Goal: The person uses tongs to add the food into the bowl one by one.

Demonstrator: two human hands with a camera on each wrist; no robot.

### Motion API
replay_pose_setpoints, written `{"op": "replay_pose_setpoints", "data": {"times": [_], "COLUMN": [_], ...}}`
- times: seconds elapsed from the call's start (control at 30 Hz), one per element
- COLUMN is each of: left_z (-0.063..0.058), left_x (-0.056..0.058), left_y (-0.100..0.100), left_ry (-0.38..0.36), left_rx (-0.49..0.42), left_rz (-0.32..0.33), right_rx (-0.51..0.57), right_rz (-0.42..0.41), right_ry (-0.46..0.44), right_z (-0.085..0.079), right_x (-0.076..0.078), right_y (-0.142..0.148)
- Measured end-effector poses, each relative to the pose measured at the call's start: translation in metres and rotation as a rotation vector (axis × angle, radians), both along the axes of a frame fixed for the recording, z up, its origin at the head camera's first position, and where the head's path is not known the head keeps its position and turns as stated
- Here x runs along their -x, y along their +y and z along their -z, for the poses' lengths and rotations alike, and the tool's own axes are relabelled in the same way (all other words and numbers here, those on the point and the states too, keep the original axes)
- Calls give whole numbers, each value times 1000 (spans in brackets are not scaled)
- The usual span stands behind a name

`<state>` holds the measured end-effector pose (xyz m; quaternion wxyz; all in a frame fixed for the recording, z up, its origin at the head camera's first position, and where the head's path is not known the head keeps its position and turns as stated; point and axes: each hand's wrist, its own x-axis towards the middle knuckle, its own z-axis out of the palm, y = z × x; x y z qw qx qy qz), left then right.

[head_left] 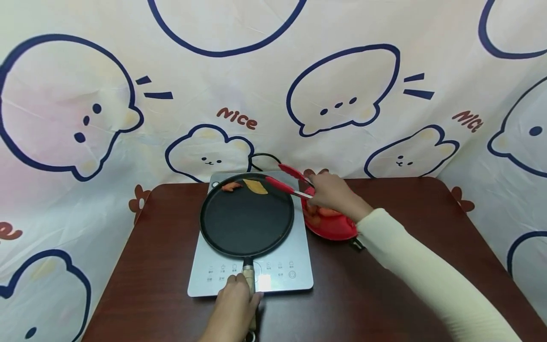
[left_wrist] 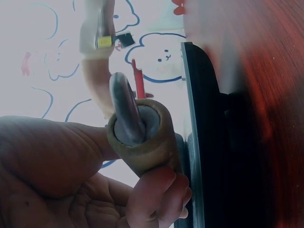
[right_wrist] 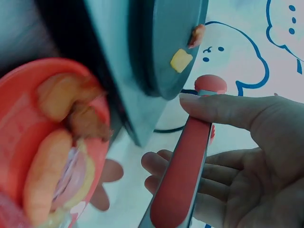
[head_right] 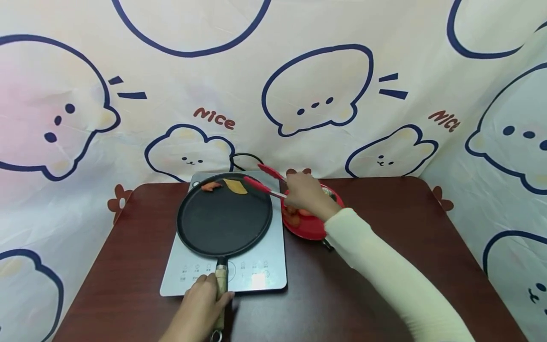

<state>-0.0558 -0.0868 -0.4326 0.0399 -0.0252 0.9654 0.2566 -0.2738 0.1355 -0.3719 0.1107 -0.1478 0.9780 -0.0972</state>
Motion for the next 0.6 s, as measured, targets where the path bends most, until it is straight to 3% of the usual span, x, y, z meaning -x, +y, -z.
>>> {"op": "replay_pose_setpoints", "data": {"times": [0.2, 0.6], "left_z": [0, 0], "left_x": [-1, 0], "left_y": [0, 1], "left_ry": [25, 17], "left_rx": [19, 25], "left_rz": [14, 14], "right_rx": [65, -83], "right_rz": [44, -5], "right_ry": [-55, -45], "right_z": [-2, 7], "right_x": [-22, -55], "right_y": [42, 105]}}
